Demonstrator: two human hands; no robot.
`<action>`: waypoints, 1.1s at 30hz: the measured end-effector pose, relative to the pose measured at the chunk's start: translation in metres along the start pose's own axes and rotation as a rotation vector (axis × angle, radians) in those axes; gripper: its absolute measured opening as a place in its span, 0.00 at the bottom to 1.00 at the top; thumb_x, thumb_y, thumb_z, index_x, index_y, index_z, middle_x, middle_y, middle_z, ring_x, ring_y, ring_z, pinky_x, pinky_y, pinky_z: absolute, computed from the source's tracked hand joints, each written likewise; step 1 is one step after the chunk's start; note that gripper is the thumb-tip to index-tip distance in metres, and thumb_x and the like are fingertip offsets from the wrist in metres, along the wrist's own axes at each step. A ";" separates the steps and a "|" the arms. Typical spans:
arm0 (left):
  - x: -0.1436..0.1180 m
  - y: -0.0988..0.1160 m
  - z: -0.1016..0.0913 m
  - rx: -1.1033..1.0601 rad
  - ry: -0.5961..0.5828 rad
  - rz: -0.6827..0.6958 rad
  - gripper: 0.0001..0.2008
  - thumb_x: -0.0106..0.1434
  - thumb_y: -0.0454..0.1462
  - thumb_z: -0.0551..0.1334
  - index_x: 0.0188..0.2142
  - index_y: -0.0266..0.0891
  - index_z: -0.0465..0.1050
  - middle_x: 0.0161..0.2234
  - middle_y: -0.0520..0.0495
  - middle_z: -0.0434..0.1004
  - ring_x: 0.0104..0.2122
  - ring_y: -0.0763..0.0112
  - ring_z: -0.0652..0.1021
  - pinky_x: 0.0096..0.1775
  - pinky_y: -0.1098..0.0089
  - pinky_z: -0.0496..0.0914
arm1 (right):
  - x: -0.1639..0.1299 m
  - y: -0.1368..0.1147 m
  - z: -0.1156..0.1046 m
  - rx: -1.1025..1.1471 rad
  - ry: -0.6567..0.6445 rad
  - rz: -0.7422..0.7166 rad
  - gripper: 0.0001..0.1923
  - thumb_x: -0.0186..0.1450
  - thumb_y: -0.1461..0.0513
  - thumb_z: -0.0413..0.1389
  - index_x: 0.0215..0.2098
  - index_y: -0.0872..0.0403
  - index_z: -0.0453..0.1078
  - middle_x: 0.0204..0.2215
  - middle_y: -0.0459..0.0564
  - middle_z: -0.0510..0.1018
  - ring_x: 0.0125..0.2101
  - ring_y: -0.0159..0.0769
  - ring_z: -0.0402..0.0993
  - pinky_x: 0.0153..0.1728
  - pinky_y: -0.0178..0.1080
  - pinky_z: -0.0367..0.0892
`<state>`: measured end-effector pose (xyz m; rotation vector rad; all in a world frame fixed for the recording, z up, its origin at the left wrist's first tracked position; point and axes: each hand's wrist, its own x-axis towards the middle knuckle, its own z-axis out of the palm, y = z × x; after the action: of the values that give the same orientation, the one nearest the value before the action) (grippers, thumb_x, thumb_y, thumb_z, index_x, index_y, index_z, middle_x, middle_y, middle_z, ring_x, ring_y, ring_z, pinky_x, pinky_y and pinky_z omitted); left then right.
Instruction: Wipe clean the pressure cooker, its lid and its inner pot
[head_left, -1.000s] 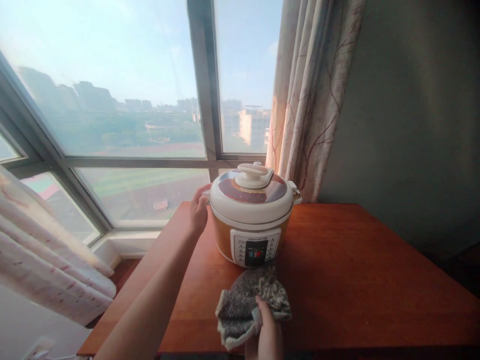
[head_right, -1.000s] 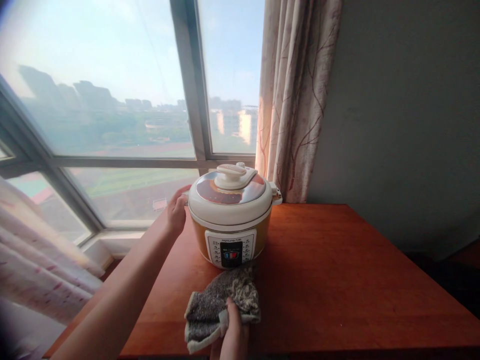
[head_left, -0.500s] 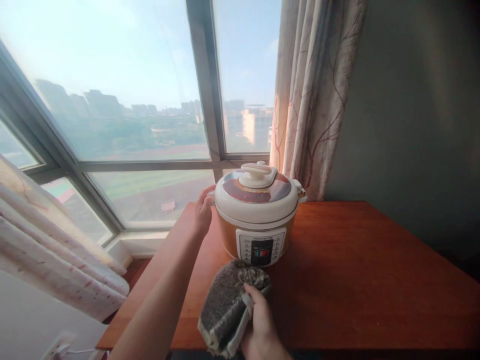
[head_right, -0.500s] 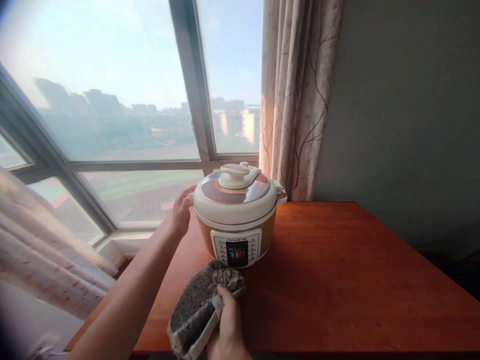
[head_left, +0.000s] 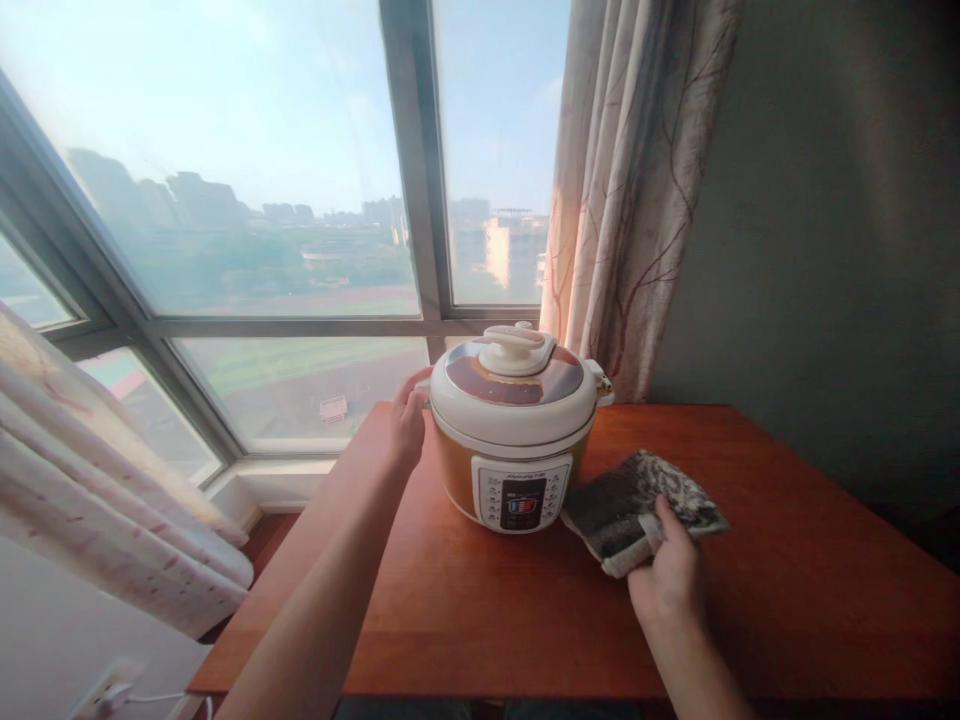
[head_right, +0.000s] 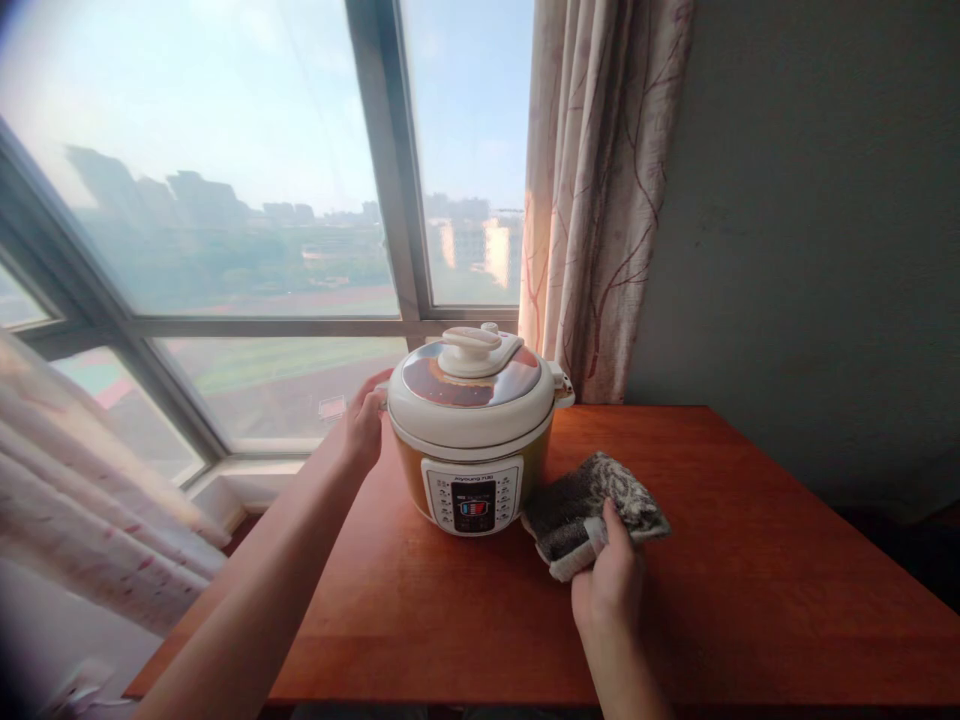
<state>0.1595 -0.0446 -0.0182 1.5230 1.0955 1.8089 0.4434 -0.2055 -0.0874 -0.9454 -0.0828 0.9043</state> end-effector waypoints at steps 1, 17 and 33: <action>0.000 0.000 0.000 0.002 -0.005 0.005 0.19 0.58 0.37 0.54 0.46 0.37 0.77 0.45 0.44 0.80 0.49 0.56 0.75 0.52 0.61 0.67 | -0.001 -0.001 0.011 -0.033 0.006 -0.074 0.20 0.56 0.54 0.63 0.45 0.52 0.73 0.37 0.45 0.82 0.40 0.38 0.80 0.38 0.40 0.76; -0.001 -0.005 0.004 -0.045 0.043 -0.009 0.19 0.59 0.41 0.56 0.47 0.37 0.76 0.44 0.44 0.80 0.46 0.57 0.76 0.47 0.64 0.69 | -0.073 0.044 0.043 -1.307 -1.085 -1.280 0.39 0.59 0.61 0.55 0.68 0.43 0.55 0.70 0.46 0.53 0.67 0.54 0.49 0.63 0.54 0.46; -0.001 -0.007 0.005 -0.045 0.071 -0.052 0.20 0.59 0.39 0.55 0.48 0.38 0.76 0.42 0.44 0.80 0.42 0.58 0.77 0.43 0.64 0.71 | 0.010 0.057 0.060 -0.424 -0.139 -0.408 0.30 0.64 0.49 0.52 0.57 0.58 0.68 0.59 0.59 0.70 0.63 0.44 0.61 0.62 0.48 0.57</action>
<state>0.1642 -0.0409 -0.0246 1.4014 1.1095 1.8516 0.3878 -0.1439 -0.0948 -1.2000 -0.5841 0.5779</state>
